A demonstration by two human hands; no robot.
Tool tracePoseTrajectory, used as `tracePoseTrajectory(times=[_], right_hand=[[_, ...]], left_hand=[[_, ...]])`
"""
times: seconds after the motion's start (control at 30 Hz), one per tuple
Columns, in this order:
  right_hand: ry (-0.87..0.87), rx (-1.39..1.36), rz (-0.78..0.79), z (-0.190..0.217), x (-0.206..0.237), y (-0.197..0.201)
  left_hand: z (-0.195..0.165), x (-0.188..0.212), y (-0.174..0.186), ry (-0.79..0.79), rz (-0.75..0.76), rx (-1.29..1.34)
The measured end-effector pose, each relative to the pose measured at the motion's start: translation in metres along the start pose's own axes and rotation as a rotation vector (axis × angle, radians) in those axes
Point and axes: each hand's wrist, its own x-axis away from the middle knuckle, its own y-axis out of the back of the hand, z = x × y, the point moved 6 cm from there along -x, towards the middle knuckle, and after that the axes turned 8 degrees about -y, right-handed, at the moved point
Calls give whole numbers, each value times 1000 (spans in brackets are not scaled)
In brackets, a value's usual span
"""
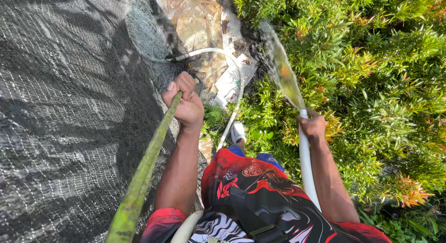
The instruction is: The person holds a white hose in their right hand and sprays water over rows of potted shrubs in an outdoor nursery, moving the stream across different plants while gripping a long green pole in the left hand. They walk slowly along the plant beds, directing the water over the foliage and pots.
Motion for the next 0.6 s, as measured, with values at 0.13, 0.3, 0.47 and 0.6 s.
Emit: tracePoseTrajectory(times=[0.13,0.3,0.47,0.6], right_hand=[[-42,-14,14,10,3,-2],[-84,-49,24,23,2,-3],[-97,5,49,39,-6,-6],[-92,-62,85,52,-12,-12]], left_hand=[[2,-9,2,33,-23,18],[4,-23,-3,9,-22,7],[9,-37,-4,10,-47,-15],[7,-44,2,-28,-66,-27]])
